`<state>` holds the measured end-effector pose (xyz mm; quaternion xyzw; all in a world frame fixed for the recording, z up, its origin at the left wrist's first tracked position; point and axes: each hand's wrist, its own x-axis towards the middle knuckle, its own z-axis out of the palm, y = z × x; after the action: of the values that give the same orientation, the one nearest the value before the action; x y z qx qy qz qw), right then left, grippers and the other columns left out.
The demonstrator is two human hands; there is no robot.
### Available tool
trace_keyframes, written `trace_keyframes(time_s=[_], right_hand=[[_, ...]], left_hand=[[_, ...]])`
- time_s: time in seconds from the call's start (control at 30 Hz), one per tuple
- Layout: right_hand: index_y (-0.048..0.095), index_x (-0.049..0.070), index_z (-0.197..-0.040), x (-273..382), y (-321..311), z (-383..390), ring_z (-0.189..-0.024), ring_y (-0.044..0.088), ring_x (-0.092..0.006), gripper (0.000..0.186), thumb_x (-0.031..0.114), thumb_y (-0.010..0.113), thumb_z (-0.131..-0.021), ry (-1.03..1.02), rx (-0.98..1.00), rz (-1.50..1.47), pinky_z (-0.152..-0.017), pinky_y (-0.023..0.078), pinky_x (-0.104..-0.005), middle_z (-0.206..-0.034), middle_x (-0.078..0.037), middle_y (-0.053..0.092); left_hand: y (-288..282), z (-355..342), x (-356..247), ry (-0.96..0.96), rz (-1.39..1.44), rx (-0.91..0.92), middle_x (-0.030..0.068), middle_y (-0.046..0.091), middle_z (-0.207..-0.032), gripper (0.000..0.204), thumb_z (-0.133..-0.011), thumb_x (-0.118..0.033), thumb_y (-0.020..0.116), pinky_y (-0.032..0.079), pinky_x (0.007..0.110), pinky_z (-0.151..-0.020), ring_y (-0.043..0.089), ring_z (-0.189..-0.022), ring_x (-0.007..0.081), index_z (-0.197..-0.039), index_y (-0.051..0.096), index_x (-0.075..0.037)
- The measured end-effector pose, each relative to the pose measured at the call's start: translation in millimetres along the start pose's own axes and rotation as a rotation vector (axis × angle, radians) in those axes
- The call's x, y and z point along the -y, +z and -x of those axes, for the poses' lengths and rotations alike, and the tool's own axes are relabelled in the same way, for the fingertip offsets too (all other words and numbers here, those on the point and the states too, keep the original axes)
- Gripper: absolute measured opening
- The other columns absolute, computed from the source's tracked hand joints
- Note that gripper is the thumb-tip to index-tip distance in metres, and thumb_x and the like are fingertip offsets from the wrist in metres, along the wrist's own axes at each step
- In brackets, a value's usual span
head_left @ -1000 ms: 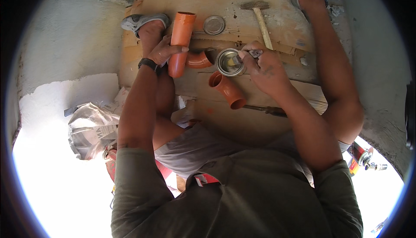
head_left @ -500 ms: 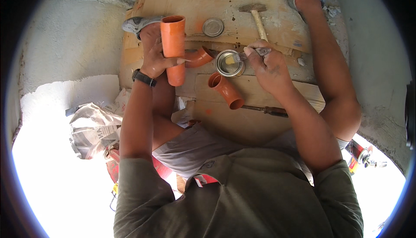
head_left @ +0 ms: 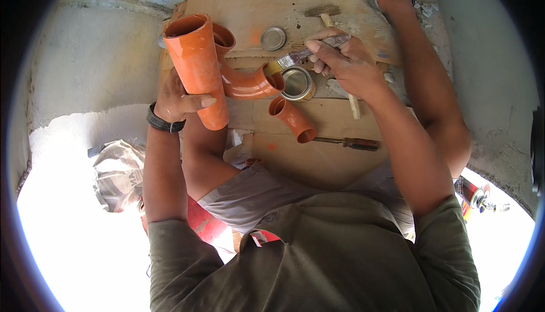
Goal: The person measures and marks an orange plastic pipe, then cuts it with a power tool. They apply adhesive to the pipe ends and a wall fitting, then connect the cut pipe to a curved fitting and insert the assembly into the wall opening.
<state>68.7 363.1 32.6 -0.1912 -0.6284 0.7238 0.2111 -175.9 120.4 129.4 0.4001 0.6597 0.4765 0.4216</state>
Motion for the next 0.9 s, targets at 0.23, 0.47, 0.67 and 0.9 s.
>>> trace_keyframes(time_s=[0.23, 0.47, 0.67, 0.9], right_hand=[[0.069, 0.002, -0.104, 10, -20, 2, -0.064, 0.058, -0.0092, 0.032, 0.034, 0.069, -0.1, 0.158, 0.071, 0.051, -0.059, 0.048, -0.0271, -0.071, -0.002, 0.063], [0.069, 0.001, -0.105, 15, -18, 5, -0.065, 0.062, -0.0104, 0.035, 0.035, 0.069, -0.1, 0.094, 0.029, 0.152, -0.057, 0.048, -0.0267, -0.073, -0.004, 0.066], [0.07, 0.0, -0.106, 16, -16, 7, -0.066, 0.061, -0.0111, 0.034, 0.034, 0.069, -0.098, 0.025, 0.081, -0.139, -0.06, 0.049, -0.0293, -0.072, -0.004, 0.065], [0.068, -0.002, -0.1, 19, -16, 10, -0.061, 0.062, -0.0128, 0.039, 0.037, 0.072, -0.096, 0.094, 0.013, 0.191, -0.055, 0.048, -0.0301, -0.072, -0.006, 0.065]], left_hand=[[3, -5, -1, 0.027, -0.068, 0.007, 0.0093, 0.067, -0.115, 0.075, -0.067, -0.023, 0.091, 0.054, 0.036, -0.091, 0.066, -0.103, 0.0207, -0.13, 0.057, -0.001], [8, -2, 0, 0.022, -0.037, 0.0, 0.0082, 0.067, -0.116, 0.078, -0.065, -0.025, 0.092, 0.054, 0.036, -0.092, 0.065, -0.105, 0.0202, -0.131, 0.057, -0.002], [7, -1, -1, 0.018, -0.076, 0.004, 0.0076, 0.066, -0.116, 0.079, -0.064, -0.025, 0.091, 0.053, 0.035, -0.092, 0.065, -0.105, 0.0193, -0.131, 0.057, -0.002], [7, 0, -4, 0.018, -0.097, -0.003, 0.0082, 0.067, -0.116, 0.08, -0.064, -0.025, 0.093, 0.053, 0.036, -0.094, 0.065, -0.106, 0.0195, -0.131, 0.057, -0.001]])
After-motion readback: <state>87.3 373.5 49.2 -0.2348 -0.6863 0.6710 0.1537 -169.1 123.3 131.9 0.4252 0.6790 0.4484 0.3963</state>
